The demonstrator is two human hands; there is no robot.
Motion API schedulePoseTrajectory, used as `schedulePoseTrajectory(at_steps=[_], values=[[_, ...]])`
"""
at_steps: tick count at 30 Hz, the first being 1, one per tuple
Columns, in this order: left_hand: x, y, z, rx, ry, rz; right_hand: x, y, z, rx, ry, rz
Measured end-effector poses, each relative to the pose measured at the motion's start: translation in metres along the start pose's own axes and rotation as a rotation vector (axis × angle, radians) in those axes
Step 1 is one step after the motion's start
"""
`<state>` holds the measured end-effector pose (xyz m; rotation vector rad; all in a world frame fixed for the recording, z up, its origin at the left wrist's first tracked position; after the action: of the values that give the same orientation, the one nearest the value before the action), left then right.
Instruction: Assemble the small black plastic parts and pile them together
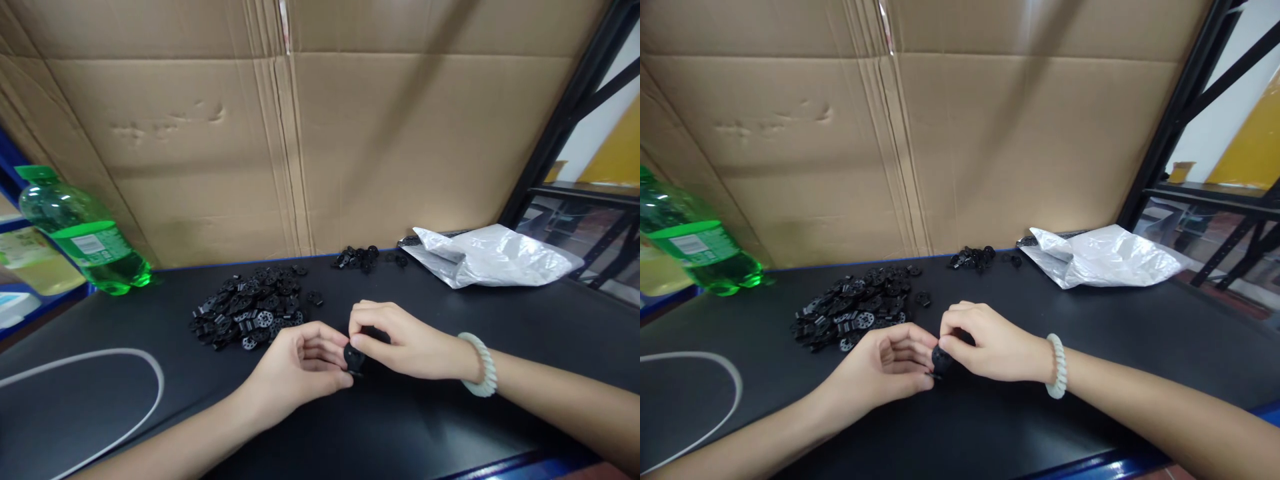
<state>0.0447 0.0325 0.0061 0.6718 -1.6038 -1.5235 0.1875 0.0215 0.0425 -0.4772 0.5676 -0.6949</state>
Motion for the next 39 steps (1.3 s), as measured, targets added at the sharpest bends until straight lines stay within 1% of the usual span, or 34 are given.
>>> schedulePoseTrajectory(at_steps=[6, 9, 12, 19, 26, 33, 36, 39], values=[[0.005, 0.001, 0.005, 0.139, 0.146, 0.064, 0.002, 0.007, -0.008, -0.479, 0.056, -0.190], [0.009, 0.001, 0.005, 0.210, 0.182, 0.076, 0.003, 0.010, -0.013, -0.589, 0.095, -0.242], [0.012, 0.001, 0.003, 0.245, 0.169, 0.105, 0.005, 0.012, -0.015, -0.611, 0.140, -0.251], [0.012, -0.002, 0.003, 0.270, 0.149, 0.121, 0.007, 0.011, -0.018, -0.632, 0.176, -0.219], [0.015, -0.003, 0.004, 0.306, 0.181, 0.134, 0.009, 0.009, -0.021, -0.602, 0.224, -0.231], [0.016, 0.001, 0.003, 0.290, 0.205, 0.111, 0.010, 0.007, -0.025, -0.562, 0.245, -0.229], [0.016, 0.000, 0.002, 0.274, 0.214, 0.103, 0.009, 0.007, -0.026, -0.583, 0.255, -0.238], [0.016, 0.004, 0.003, 0.183, 0.215, 0.062, 0.008, 0.008, -0.025, -0.652, 0.245, -0.220]])
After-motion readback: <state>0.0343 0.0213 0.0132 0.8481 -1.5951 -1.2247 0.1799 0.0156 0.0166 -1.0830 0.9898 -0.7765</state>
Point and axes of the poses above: each hand's wrist, its own x-axis away from the middle knuckle, its own z-axis out of the back of the hand, y = z × x, the point moved 5 cm from there along -x, towards the middle knuckle, and after that the axes turned 5 degrees about z, right-handed, at the moved point
